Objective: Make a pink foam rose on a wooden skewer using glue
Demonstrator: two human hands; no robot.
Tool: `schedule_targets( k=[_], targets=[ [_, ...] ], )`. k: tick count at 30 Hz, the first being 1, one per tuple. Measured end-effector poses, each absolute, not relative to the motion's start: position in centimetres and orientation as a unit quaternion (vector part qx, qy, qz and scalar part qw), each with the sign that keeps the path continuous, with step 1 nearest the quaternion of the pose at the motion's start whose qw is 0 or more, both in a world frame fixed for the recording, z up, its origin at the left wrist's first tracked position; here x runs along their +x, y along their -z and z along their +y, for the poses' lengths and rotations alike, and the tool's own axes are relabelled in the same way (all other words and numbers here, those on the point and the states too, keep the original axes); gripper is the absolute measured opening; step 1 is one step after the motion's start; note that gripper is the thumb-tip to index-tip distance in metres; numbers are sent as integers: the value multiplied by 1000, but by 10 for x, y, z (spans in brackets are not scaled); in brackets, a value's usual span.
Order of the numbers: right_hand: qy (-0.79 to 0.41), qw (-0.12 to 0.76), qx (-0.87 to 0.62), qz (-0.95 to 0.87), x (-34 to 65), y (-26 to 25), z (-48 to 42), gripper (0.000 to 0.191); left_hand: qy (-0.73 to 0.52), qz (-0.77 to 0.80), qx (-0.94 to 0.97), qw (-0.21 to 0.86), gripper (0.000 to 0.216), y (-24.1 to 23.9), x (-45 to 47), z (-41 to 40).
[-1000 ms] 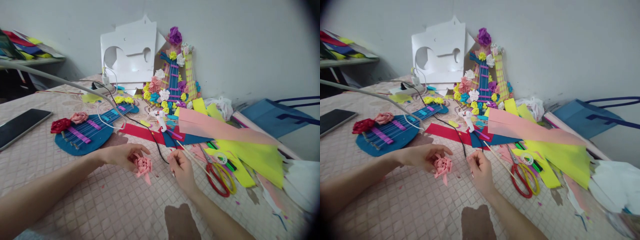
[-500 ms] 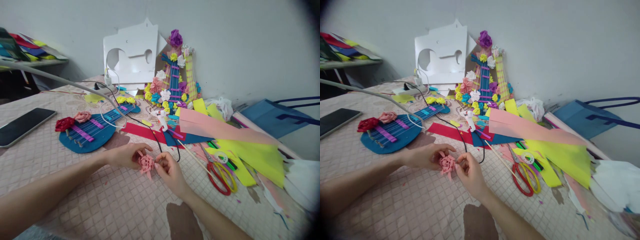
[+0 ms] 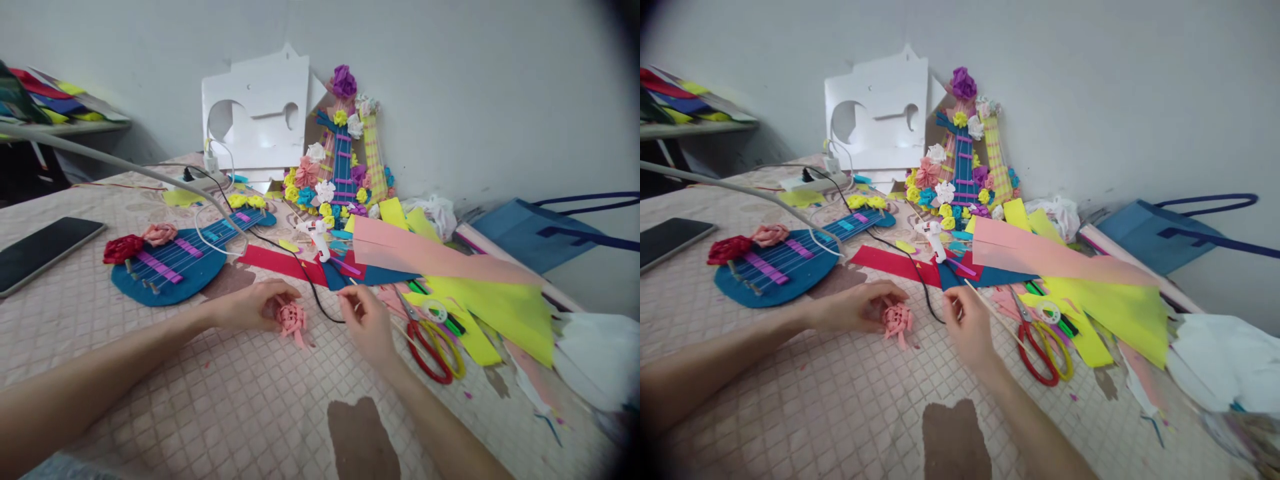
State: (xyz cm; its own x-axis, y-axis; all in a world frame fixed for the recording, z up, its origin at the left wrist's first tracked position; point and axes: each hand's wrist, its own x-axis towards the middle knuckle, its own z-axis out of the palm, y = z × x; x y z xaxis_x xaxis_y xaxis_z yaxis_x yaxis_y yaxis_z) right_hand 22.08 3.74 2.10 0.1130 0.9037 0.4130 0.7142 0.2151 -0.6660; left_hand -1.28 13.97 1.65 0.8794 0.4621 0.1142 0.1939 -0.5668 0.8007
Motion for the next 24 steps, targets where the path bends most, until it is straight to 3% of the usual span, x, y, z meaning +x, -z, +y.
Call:
schedule_targets(
  k=[10,24],
  targets=[
    [97,265,-684,-673,315,-2,33,13,-128,188,885,405,56,-18,-18,144],
    [37,249,-689,-680,323,14,35,10,-155,183,913,330,59,-17,-17,138]
  ],
)
